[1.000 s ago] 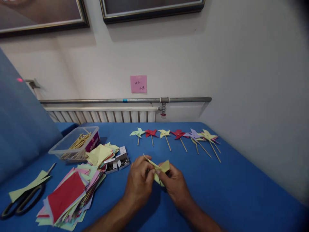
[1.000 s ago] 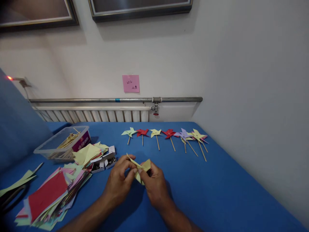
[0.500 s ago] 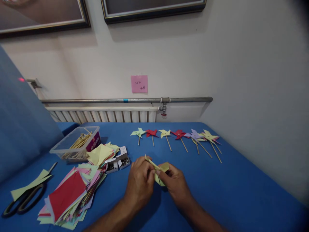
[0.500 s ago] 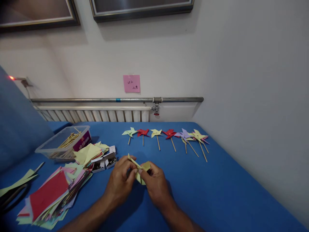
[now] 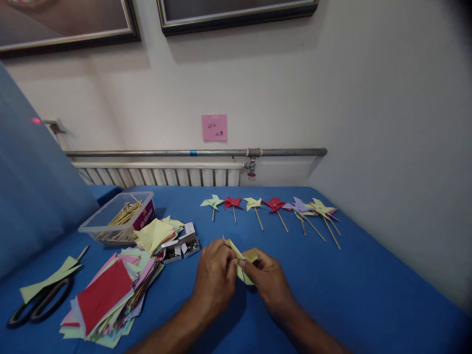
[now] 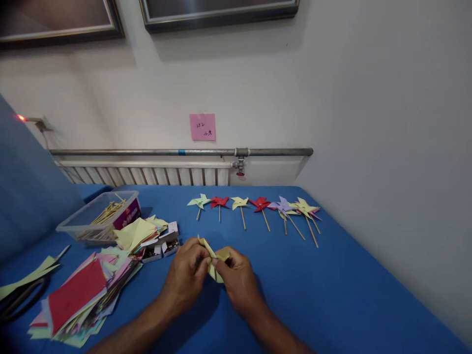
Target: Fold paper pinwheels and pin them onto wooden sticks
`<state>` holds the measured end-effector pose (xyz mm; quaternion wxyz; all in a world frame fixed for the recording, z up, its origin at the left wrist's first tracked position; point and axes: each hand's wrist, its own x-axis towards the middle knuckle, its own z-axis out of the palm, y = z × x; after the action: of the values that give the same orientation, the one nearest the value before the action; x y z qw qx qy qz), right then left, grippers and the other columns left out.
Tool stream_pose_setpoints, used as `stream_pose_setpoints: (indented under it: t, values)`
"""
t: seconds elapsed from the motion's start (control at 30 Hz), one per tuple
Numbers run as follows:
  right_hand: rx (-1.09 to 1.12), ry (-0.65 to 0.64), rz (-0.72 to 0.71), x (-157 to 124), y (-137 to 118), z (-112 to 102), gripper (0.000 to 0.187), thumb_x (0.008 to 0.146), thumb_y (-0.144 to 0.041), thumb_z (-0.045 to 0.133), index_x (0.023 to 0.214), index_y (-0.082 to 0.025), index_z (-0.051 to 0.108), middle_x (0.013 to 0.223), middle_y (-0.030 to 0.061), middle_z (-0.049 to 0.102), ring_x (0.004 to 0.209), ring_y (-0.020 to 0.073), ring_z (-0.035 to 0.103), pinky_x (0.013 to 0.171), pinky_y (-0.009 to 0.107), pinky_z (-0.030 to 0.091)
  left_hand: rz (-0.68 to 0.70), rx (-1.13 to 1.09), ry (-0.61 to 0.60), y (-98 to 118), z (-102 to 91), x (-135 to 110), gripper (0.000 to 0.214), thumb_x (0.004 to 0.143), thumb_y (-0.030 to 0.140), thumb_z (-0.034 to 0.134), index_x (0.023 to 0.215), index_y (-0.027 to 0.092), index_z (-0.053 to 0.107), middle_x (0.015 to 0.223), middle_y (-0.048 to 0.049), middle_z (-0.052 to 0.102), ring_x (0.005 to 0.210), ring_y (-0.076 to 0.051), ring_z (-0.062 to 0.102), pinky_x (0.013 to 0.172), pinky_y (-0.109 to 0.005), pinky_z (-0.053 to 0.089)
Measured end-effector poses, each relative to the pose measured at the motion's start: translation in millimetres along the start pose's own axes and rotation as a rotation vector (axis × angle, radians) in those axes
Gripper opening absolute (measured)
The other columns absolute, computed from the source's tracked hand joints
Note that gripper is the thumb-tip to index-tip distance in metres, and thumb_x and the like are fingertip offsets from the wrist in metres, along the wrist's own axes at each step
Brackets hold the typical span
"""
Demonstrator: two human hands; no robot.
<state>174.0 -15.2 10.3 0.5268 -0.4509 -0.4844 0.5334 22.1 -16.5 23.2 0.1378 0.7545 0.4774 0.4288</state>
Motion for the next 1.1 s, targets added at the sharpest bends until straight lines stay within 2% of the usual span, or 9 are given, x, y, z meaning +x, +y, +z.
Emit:
stream_pose_setpoints:
  t: [0.17,0.3,0.53,0.6,0.67,0.77,0.83,0.9,1.1]
  values:
    - [-0.010,-0.004,0.003,-1.3,0.2,0.1,0.036,0.072,-0.051,0.082,0.072,-0.021,0.064,0.066,-0.0048,0.056,0.062,0.0135,0.046,0.060,0.026,0.038,-0.040,-0.035,0.008,-0.9,0.8,1.1,0.019,0.091,0.010,0.053,0.075,0.020,0.054,0.086,-0.0023,0.062,0.088,-0.020,0.060,0.083,-0.036,0.042]
    - [0.011,-0.008,-0.015,-1.0,-0.1,1.6,0.035,0.074,-0.051,0.083,0.079,-0.019,0.069,0.070,-0.0033,0.060,0.064,0.0141,0.049,0.061,0.026,0.040,-0.103,-0.113,0.049,-1.5,1.7,2.3,0.017,0.088,0.012,0.056,0.073,0.020,0.055,0.093,-0.0032,0.068,0.093,-0.020,0.063,0.086,-0.036,0.043]
    - [0.103,0.040,0.044,4.4,8.7,0.4,0.046,0.063,-0.054,0.092,0.083,-0.019,0.072,0.070,-0.0021,0.065,0.063,0.0156,0.054,0.063,0.028,0.043,-0.144,-0.205,0.075,0.3,0.8,2.3,0.015,0.086,0.018,0.058,0.071,0.021,0.060,0.086,-0.0024,0.069,0.086,-0.019,0.064,0.082,-0.033,0.044]
    - [0.106,0.079,0.052,5.0,8.8,-1.1,0.045,0.063,-0.053,0.092,0.084,-0.019,0.072,0.071,-0.0016,0.067,0.064,0.0164,0.055,0.064,0.028,0.043,-0.209,-0.259,0.090,1.1,-0.5,3.8,0.012,0.085,0.022,0.059,0.074,0.021,0.062,0.084,-0.0024,0.068,0.084,-0.019,0.063,0.080,-0.032,0.044]
    - [0.104,0.113,0.042,4.8,7.7,-2.5,0.044,0.063,-0.051,0.092,0.085,-0.019,0.071,0.073,-0.0014,0.067,0.066,0.0169,0.056,0.064,0.028,0.044,-0.338,-0.338,0.098,1.3,-1.2,6.8,0.010,0.083,0.028,0.062,0.077,0.021,0.064,0.079,-0.0015,0.065,0.077,-0.018,0.060,0.074,-0.030,0.043]
    - [0.100,0.124,0.021,3.4,6.2,-3.1,0.041,0.065,-0.047,0.091,0.086,-0.019,0.070,0.072,-0.0031,0.065,0.065,0.0158,0.054,0.063,0.027,0.043,-0.533,-0.561,-0.006,0.4,-0.8,12.1,0.021,0.074,0.039,0.070,0.077,0.018,0.066,0.069,0.0001,0.060,0.064,-0.015,0.051,0.063,-0.028,0.038]
    - [0.093,0.096,0.023,2.5,5.8,-2.4,0.039,0.065,-0.046,0.090,0.084,-0.020,0.068,0.069,-0.0041,0.062,0.063,0.0152,0.053,0.062,0.027,0.042,-0.609,-0.726,-0.118,-0.3,0.1,14.4,0.028,0.066,0.042,0.075,0.074,0.016,0.068,0.066,0.0000,0.060,0.060,-0.013,0.048,0.060,-0.027,0.035]
    - [0.086,0.066,0.026,2.1,5.8,-1.3,0.037,0.065,-0.045,0.090,0.081,-0.020,0.067,0.067,-0.0044,0.061,0.062,0.0150,0.052,0.062,0.027,0.042,-0.664,-0.831,-0.175,-0.7,0.9,15.1,0.031,0.061,0.042,0.080,0.071,0.015,0.067,0.062,0.0002,0.059,0.057,-0.011,0.045,0.058,-0.026,0.032]
    - [0.037,0.043,0.041,3.7,7.5,-0.7,0.036,0.066,-0.044,0.087,0.086,-0.018,0.072,0.075,0.0000,0.071,0.069,0.0184,0.060,0.065,0.028,0.046,-0.689,-0.957,-0.127,-2.3,4.8,14.0,0.029,0.054,0.033,0.087,0.063,0.015,0.066,0.061,-0.0004,0.063,0.057,-0.010,0.048,0.060,-0.024,0.036]
